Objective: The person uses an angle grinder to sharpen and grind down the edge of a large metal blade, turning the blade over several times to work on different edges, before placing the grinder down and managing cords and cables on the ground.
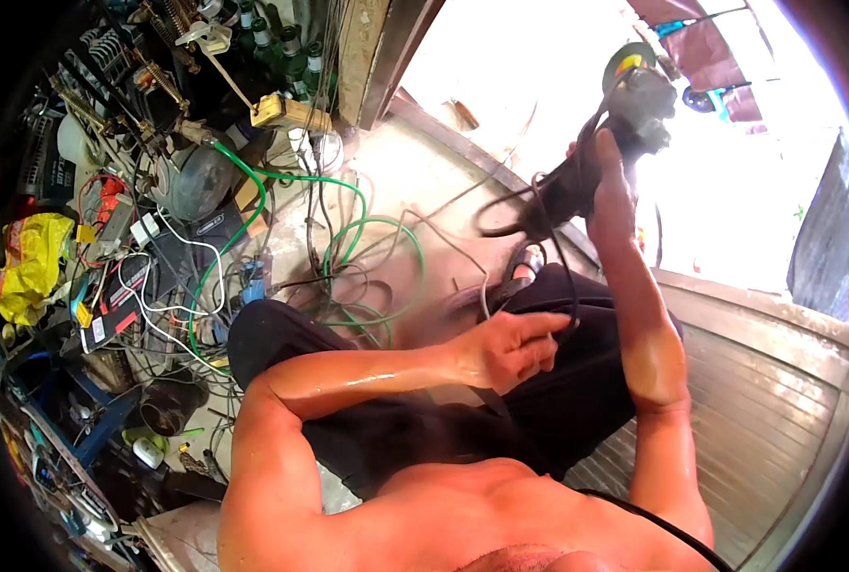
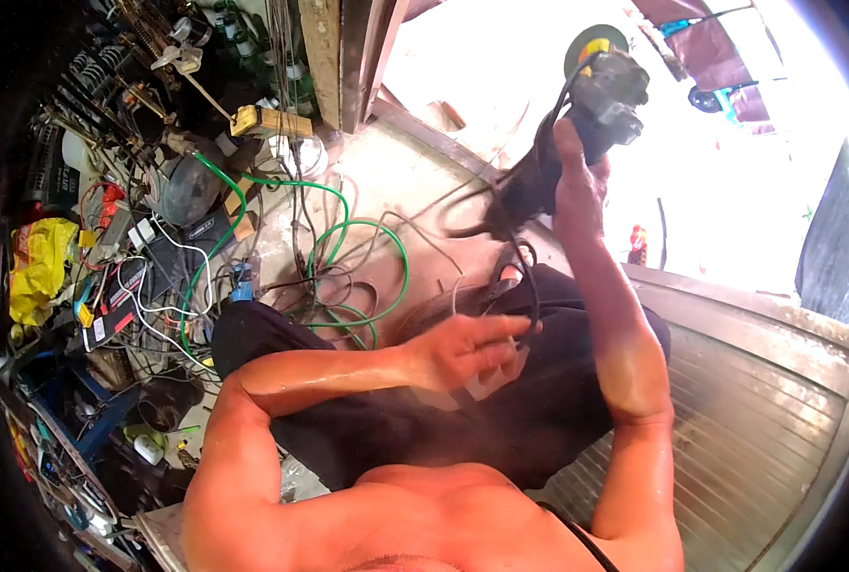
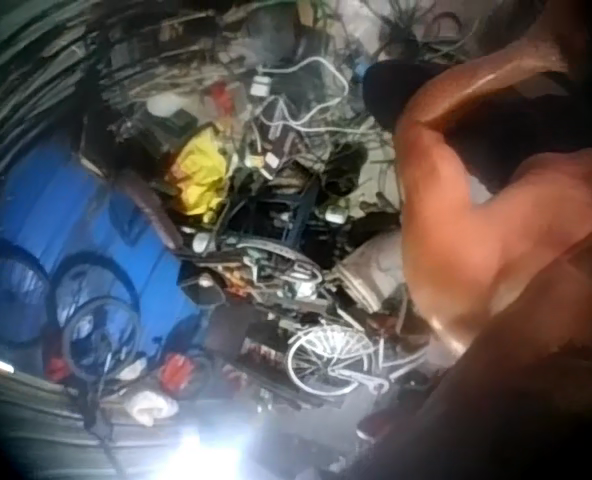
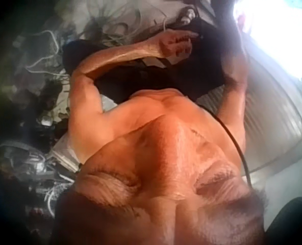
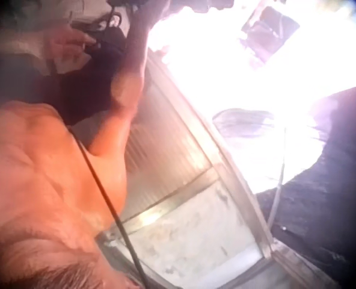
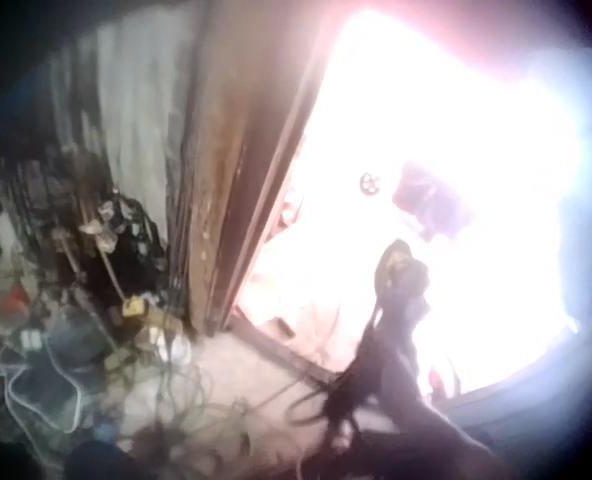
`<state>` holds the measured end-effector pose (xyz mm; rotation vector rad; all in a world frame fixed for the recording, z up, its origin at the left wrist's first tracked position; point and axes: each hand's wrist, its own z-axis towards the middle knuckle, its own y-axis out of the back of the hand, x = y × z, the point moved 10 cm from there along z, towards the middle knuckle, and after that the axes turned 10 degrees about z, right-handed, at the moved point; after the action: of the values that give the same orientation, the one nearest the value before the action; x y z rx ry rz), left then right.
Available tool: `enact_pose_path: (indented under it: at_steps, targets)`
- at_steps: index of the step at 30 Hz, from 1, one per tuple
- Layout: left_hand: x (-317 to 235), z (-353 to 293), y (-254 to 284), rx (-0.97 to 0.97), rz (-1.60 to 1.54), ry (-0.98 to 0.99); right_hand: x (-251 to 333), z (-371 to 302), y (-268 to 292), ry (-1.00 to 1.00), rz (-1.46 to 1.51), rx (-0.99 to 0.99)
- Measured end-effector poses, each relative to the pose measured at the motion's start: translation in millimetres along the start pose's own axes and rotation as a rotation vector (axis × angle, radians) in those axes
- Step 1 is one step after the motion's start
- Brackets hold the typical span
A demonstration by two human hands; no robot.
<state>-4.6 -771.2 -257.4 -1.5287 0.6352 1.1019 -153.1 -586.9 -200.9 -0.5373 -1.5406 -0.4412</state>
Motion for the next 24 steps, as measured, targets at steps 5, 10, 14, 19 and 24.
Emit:
enact_pose_path:
  at_steps: [5,10,14,19,24]
  targets:
    - [86,-2,66,-0.24,0.126,0.071,-61,-14,-61,-0.556,0.748,0.129]
    - [49,-26,180,-0.403,1.089,0.005,-73,-45,-50,-0.776,0.519,0.102]
    - [-9,-29,217,-0.456,1.182,0.043,-48,-36,7,-0.665,0.41,0.12]
    - [-59,-71,252,-0.686,1.155,0.165,-59,-19,19,-0.483,0.23,0.049]
    - [-86,-68,238,-0.771,1.047,0.249,-48,-15,18,-0.216,-0.015,0.104]
